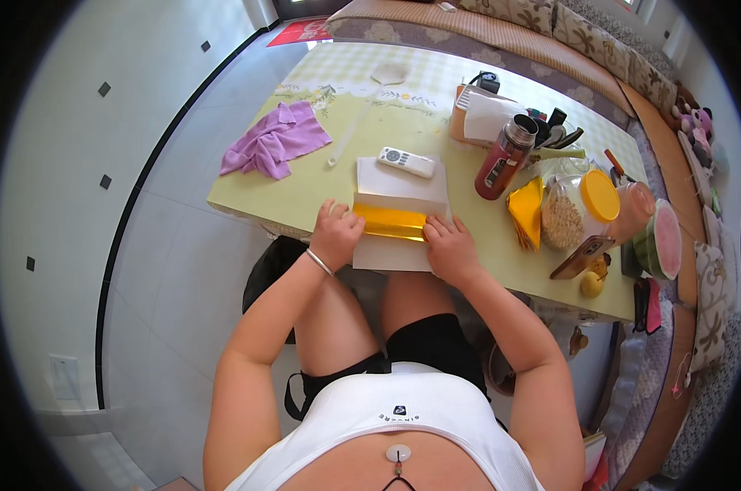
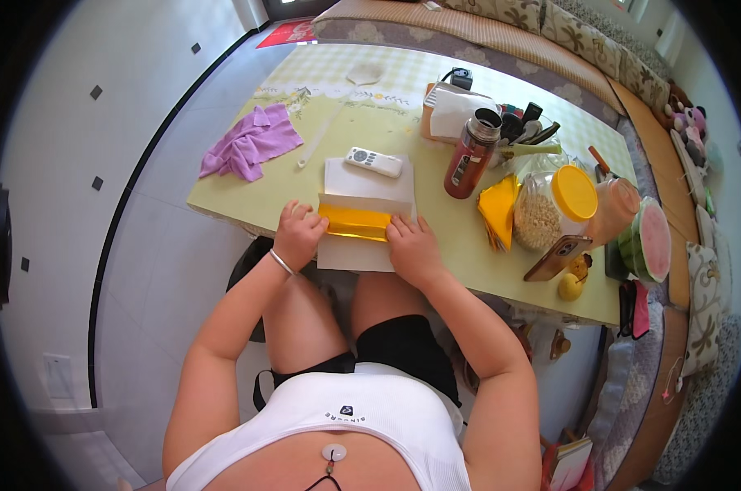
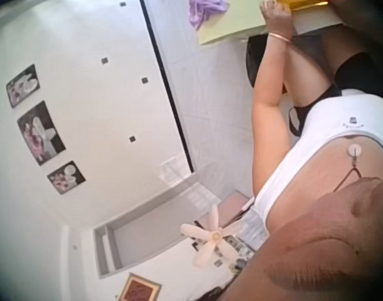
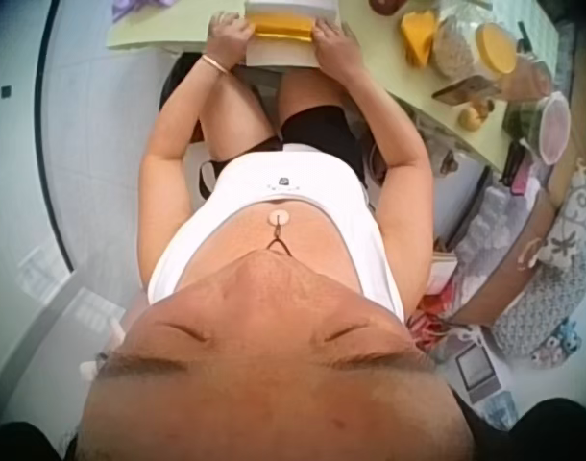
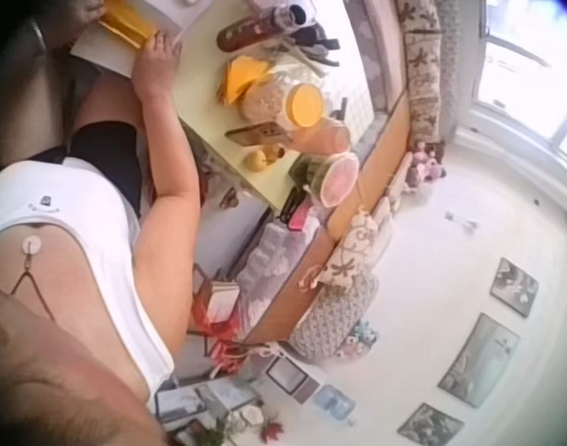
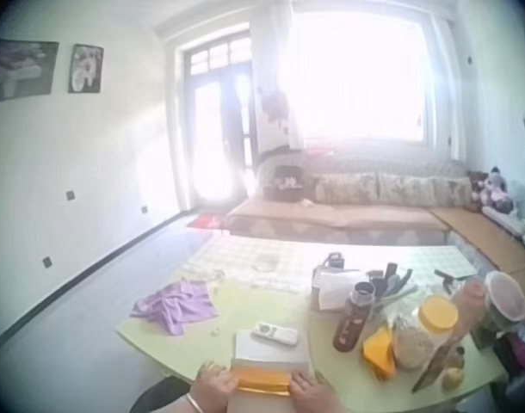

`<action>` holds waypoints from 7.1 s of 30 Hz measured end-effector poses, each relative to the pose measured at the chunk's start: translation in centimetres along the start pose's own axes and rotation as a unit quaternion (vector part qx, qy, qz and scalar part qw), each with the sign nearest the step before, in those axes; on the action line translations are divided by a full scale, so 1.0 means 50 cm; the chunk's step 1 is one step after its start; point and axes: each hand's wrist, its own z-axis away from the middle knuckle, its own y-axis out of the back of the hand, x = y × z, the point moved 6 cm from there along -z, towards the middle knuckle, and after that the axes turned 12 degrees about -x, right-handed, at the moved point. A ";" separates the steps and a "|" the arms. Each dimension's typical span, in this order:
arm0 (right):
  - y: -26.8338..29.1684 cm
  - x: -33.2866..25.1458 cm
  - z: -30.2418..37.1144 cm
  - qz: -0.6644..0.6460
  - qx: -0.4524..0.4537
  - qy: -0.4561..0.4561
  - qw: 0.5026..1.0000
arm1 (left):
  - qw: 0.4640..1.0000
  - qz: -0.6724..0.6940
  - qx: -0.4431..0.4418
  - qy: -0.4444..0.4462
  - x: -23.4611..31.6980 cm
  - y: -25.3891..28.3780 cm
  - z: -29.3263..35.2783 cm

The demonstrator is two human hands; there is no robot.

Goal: The person sits at a table and folds multiple sheets of yellow paper into smaller rectangular shapes by hand. They repeatedly pick up a sheet, fold it in half, and then fold it again, placing the finished pieces into a stack on the table. The person then stands up and moves a small stool.

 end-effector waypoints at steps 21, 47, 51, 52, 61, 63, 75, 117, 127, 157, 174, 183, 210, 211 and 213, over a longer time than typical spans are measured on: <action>-0.014 0.062 -0.040 -0.310 0.027 -0.158 0.937 | 0.896 0.359 0.033 0.259 0.110 -0.019 -0.064; -0.009 -0.084 -0.004 -0.140 -0.150 0.072 0.976 | 0.982 0.179 0.039 -0.036 0.018 0.087 -0.005; 0.004 -0.072 -0.002 -0.184 -0.138 0.114 0.966 | 0.986 0.135 0.041 -0.092 0.008 0.080 0.016; 0.010 -0.064 -0.002 -0.204 -0.126 0.126 0.963 | 0.984 0.141 0.052 -0.096 0.009 0.079 0.019; 0.018 -0.025 -0.023 -0.332 -0.024 0.046 0.942 | 0.947 0.302 0.087 -0.063 0.117 0.089 0.003; 0.016 -0.058 -0.022 -0.237 0.015 0.042 0.970 | 0.930 0.361 0.057 -0.044 0.106 0.085 -0.002; -0.035 -0.077 -0.030 -0.231 0.051 -0.030 0.971 | 0.876 0.476 0.022 0.067 0.002 -0.001 0.007; -0.013 -0.084 -0.020 -0.231 -0.005 0.003 0.973 | 0.986 0.111 0.107 -0.070 0.119 0.076 0.077; -0.020 -0.078 -0.023 -0.274 0.048 -0.024 0.960 | 0.883 0.459 0.045 0.090 0.014 0.028 0.017; -0.041 -0.089 -0.033 -0.166 0.080 -0.063 0.981 | 0.923 0.326 0.070 0.194 0.014 -0.005 -0.015; -0.033 -0.094 -0.034 -0.149 0.052 -0.067 0.985 | 0.965 0.218 -0.008 0.143 0.126 0.049 -0.003; -0.004 0.052 -0.041 -0.253 0.035 -0.144 0.956 | 0.958 0.221 0.015 0.183 0.068 0.032 -0.062; 0.034 0.047 0.053 -0.128 -0.095 0.029 0.987 | 0.988 0.115 0.045 0.091 0.139 0.045 0.060; 0.050 0.037 0.059 -0.131 -0.079 0.030 0.988 | 0.986 0.127 0.062 0.092 0.136 0.057 0.061; 0.073 0.018 0.070 -0.137 -0.048 0.029 0.989 | 0.980 0.150 0.095 0.092 0.131 0.078 0.062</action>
